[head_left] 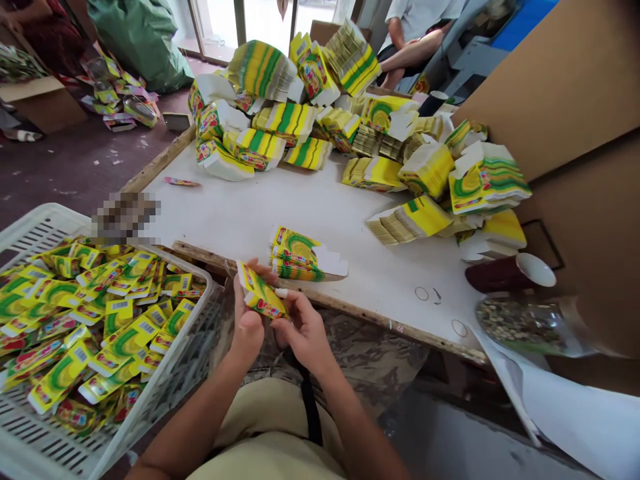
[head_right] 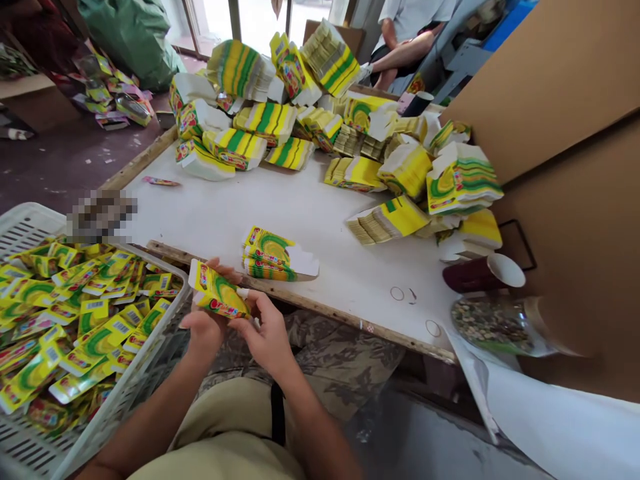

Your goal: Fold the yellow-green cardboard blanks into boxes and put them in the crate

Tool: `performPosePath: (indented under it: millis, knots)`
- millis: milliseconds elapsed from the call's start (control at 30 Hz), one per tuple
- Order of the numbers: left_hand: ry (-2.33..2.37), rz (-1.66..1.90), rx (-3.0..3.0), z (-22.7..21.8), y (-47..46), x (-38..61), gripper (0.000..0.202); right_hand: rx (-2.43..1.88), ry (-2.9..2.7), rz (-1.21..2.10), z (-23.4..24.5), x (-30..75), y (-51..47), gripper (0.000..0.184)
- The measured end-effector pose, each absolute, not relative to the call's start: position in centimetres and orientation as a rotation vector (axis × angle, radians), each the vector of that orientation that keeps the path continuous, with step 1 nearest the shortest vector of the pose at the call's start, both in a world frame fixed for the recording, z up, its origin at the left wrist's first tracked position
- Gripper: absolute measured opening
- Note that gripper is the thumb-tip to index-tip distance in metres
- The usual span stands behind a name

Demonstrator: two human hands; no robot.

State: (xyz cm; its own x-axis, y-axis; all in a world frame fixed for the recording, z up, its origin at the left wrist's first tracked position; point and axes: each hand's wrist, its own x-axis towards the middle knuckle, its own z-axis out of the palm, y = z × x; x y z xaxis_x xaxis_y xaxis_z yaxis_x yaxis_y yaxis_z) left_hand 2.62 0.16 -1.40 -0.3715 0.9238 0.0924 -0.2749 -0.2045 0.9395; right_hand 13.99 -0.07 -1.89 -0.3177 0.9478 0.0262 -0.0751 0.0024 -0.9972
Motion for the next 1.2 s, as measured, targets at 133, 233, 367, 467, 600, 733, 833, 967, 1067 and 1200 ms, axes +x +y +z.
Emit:
performPosePath:
  millis: [133, 233, 367, 467, 600, 733, 833, 967, 1067, 1200]
  knots:
    - [1.099, 1.613, 0.774, -2.0, 0.2, 3.3, 0.054, -0.927, -1.283, 1.5, -1.5, 14.6, 0.7, 0.032]
    - [1.175, 1.602, 0.705, -2.7, -0.1, 3.6, 0.038, -1.023, -1.213, 1.418, -2.0, 14.8, 1.3, 0.016]
    - [1.265, 1.59, 0.694, -3.7, -0.5, 3.5, 0.032, -1.087, -1.167, 1.335, -2.5, 14.9, 1.5, 0.008]
    - [1.296, 1.59, 0.708, -3.6, -0.3, 2.4, 0.029, -1.022, -1.262, 1.293, -2.1, 15.1, 1.4, 0.006]
    - [1.185, 1.503, 0.971, -1.3, 0.0, -0.4, 0.035, -1.036, -1.439, 1.098, -0.8, 17.1, 1.7, 0.008]
    - [1.21, 1.29, 1.3, 0.9, -0.3, -1.7, 0.029, -1.023, -1.465, 1.17, -0.1, 18.9, 1.6, 0.01]
    - [1.303, 1.335, 1.293, 1.0, -0.9, -0.8, 0.025, -1.005, -1.303, 1.33, -0.4, 18.3, 0.9, 0.016]
    - [1.318, 1.399, 1.198, 0.4, -1.5, 0.8, 0.029, -1.047, -1.201, 1.438, -1.3, 16.7, -0.3, 0.021]
    - [1.4, 1.398, 1.114, 0.0, -1.4, 1.0, 0.027, -1.05, -1.269, 1.432, -1.5, 16.2, -0.6, 0.021]
    - [1.292, 1.346, 1.159, 0.7, -1.2, -0.9, 0.025, -1.033, -1.55, 1.253, -1.0, 17.1, 0.0, 0.013]
